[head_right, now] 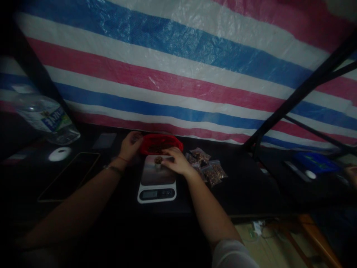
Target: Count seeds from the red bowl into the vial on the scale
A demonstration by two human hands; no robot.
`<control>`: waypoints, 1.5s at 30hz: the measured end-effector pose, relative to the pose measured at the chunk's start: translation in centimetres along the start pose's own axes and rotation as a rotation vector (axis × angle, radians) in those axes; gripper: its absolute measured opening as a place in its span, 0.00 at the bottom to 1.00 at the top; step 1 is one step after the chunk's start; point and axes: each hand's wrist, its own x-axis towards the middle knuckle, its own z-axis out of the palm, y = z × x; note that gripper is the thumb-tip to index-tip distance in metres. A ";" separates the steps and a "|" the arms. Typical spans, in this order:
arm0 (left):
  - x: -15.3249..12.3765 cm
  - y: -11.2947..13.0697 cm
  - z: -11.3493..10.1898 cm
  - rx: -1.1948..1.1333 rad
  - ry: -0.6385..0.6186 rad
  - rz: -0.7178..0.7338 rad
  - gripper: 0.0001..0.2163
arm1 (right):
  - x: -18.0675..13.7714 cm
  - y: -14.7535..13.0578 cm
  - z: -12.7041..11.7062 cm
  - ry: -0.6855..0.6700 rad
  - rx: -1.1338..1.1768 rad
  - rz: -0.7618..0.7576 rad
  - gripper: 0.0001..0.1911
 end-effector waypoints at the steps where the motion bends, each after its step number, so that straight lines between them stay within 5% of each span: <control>1: -0.2 0.4 -0.1 0.039 -0.027 0.035 0.16 | -0.1 -0.3 0.2 -0.046 -0.008 -0.007 0.23; 6: -0.8 2.7 -0.1 0.266 -0.128 0.206 0.20 | 0.0 -1.1 1.1 -0.095 -0.034 -0.010 0.22; 15: -2.0 4.9 1.4 0.391 -0.310 0.460 0.22 | 0.4 -0.4 0.6 0.350 0.224 0.149 0.21; 21: -2.8 6.5 2.1 0.398 -0.488 0.473 0.24 | 0.2 -0.7 0.9 0.336 0.281 0.131 0.25; 24: -3.1 6.8 2.1 0.406 -0.480 0.472 0.25 | 0.1 -0.9 1.2 0.312 0.320 0.146 0.22; 28: -3.4 6.9 2.3 0.409 -0.486 0.495 0.22 | -0.1 -1.7 0.8 0.241 0.196 -0.040 0.16; 39: -3.4 7.0 2.0 0.320 -0.357 0.524 0.20 | -0.3 -2.6 0.1 0.337 0.261 -0.006 0.29; 45: -3.0 5.7 1.6 0.229 -0.325 0.407 0.21 | -0.1 -1.7 0.6 0.294 0.258 0.036 0.35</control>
